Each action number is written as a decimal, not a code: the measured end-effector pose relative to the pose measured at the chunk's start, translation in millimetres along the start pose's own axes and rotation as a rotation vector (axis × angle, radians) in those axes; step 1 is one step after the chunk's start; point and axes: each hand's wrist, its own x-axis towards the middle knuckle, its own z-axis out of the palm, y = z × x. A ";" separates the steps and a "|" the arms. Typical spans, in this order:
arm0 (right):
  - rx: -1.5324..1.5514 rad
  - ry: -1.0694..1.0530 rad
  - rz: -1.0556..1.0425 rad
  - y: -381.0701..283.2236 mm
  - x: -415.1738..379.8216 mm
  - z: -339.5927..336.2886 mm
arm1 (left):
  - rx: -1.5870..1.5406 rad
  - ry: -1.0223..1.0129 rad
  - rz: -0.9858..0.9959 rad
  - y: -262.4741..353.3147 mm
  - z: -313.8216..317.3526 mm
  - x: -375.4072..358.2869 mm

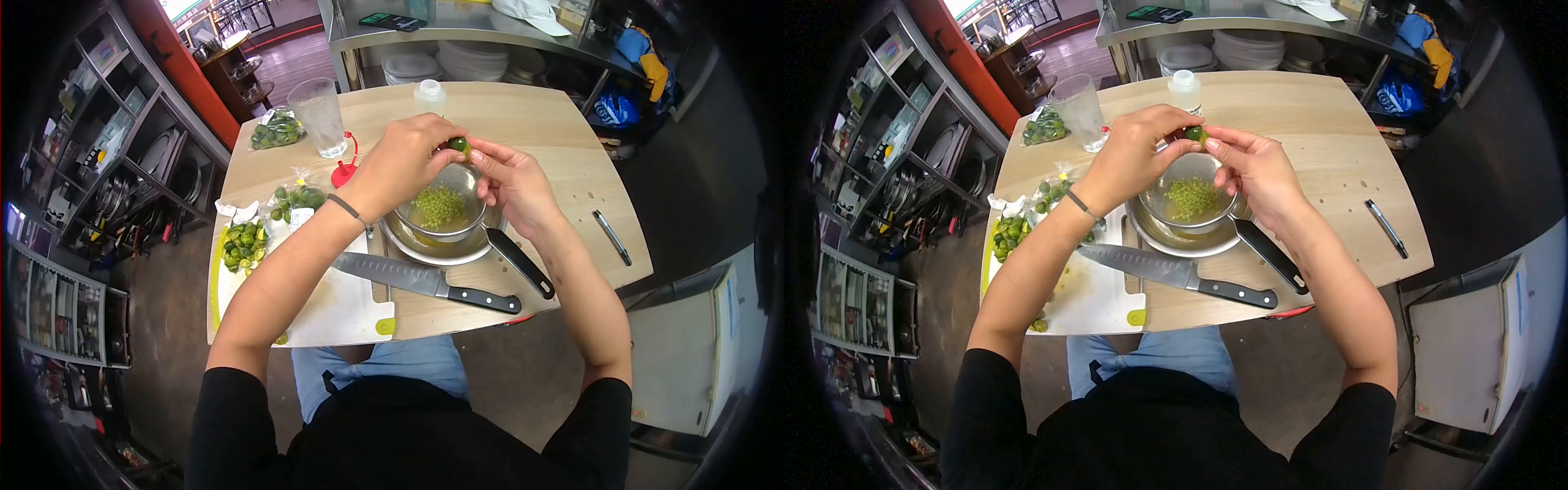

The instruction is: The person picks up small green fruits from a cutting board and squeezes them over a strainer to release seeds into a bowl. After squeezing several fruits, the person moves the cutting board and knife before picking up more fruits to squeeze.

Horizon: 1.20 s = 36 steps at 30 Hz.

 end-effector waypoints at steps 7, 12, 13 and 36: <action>-0.025 -0.158 0.008 6.3 26.3 -17.9 | 0.042 0.004 0.001 -9.5 10.3 0.2; -0.058 -0.164 0.037 1.8 24.5 -11.4 | 0.123 0.050 0.024 -18.4 12.8 -4.8; -0.021 -0.179 0.032 1.8 24.9 -11.8 | 0.099 0.048 -0.007 -19.3 11.7 -4.7; -1.476 -0.155 -0.604 28.2 39.7 -8.7 | 0.266 -0.270 -0.078 -46.3 41.8 -28.9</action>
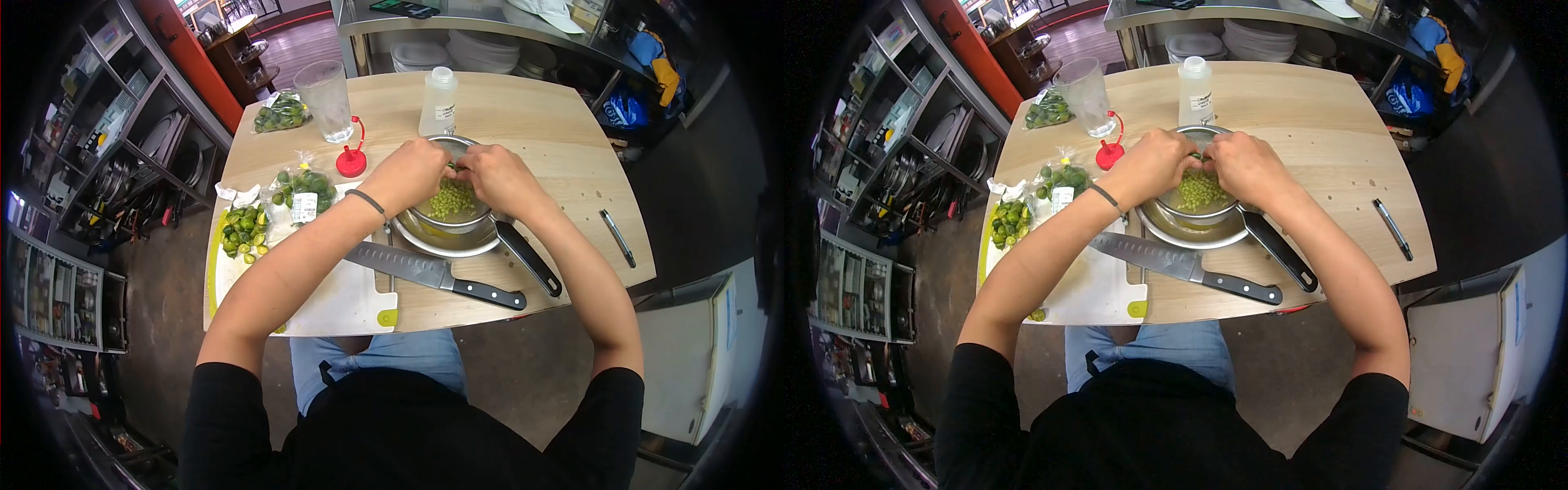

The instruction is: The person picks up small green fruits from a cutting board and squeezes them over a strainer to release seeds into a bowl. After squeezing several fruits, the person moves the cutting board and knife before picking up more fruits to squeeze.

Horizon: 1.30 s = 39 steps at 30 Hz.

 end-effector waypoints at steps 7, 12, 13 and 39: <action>-0.029 0.031 0.011 -2.2 1.7 -2.4 | -0.048 0.009 -0.070 7.4 -7.9 1.4; -0.017 0.051 0.001 -3.2 0.9 -4.3 | -0.060 0.016 -0.089 8.8 -12.3 3.6; 0.001 0.040 0.022 -4.9 0.8 -6.9 | -0.075 0.022 -0.098 9.5 -13.0 3.6; 0.091 0.084 -0.010 -4.3 -1.1 -19.2 | -0.136 0.090 -0.020 3.9 -20.6 4.5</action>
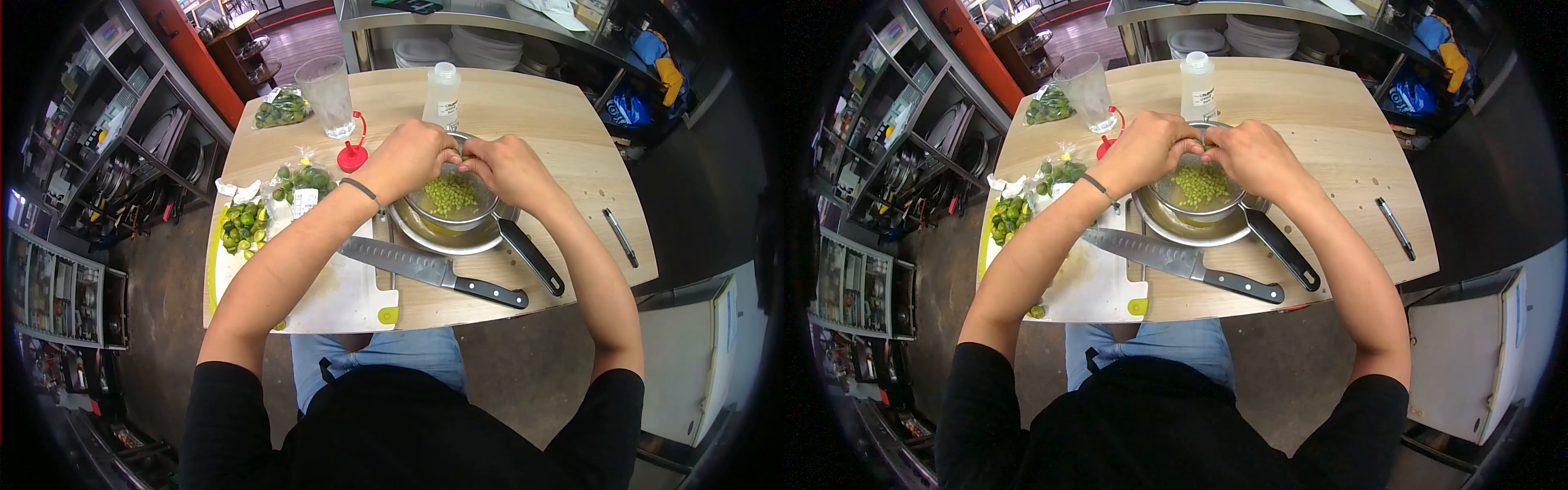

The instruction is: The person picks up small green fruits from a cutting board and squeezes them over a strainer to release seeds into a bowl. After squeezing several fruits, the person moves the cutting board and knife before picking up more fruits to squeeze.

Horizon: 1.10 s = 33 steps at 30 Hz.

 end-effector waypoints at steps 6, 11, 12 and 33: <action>-0.025 -0.064 0.038 -0.5 1.5 1.2 | 0.056 0.025 0.002 6.9 -1.3 2.3; 0.044 0.015 0.009 4.3 -0.4 3.1 | 0.041 0.049 -0.023 9.7 0.1 4.0; 0.044 0.015 0.009 4.0 -0.3 2.8 | 0.042 0.049 -0.023 10.1 0.4 4.1; 0.082 0.016 0.085 2.8 -0.3 -7.2 | 0.015 0.106 0.015 3.4 -5.5 0.5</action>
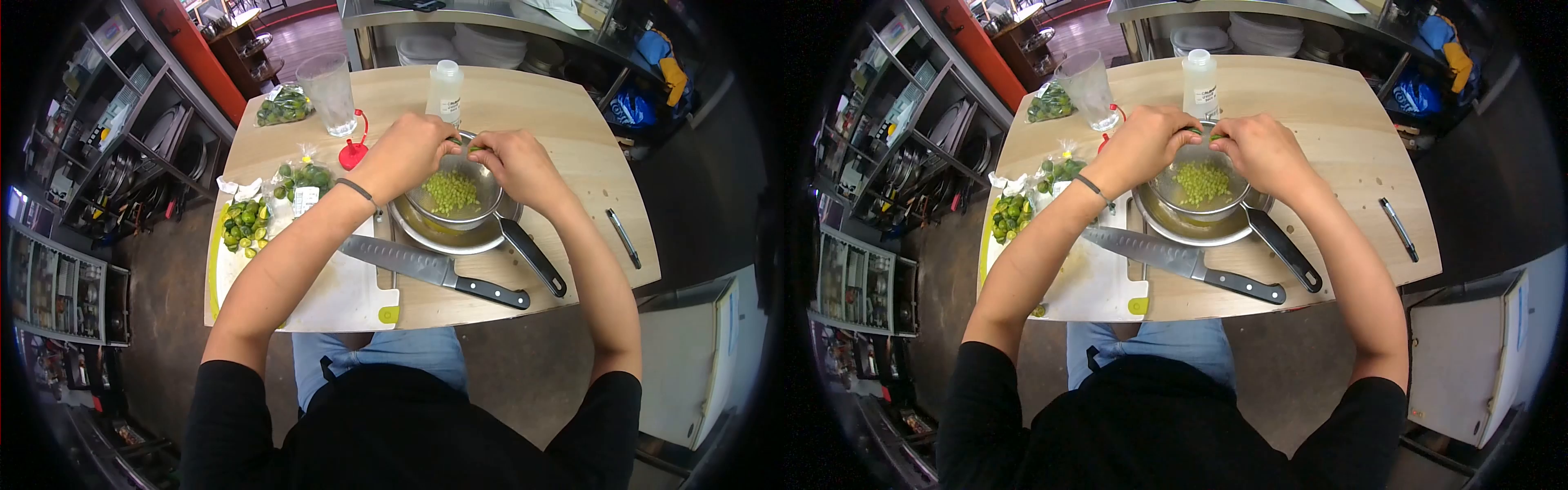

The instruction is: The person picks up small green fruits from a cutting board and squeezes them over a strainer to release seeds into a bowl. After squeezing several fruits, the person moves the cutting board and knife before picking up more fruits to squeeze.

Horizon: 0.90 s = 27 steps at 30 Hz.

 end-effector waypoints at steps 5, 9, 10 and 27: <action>-0.041 0.040 -0.055 -6.3 2.4 1.3 | 0.099 -0.015 0.017 -1.3 6.2 1.2; -0.044 0.048 -0.083 -5.3 3.9 3.0 | 0.049 0.012 -0.003 3.5 3.1 1.9; -0.033 0.056 -0.110 -4.9 4.2 2.9 | 0.051 0.015 -0.004 5.1 1.6 2.4; 0.025 0.088 -0.070 -0.7 -5.4 7.6 | -0.004 0.024 0.004 -1.0 2.7 -7.0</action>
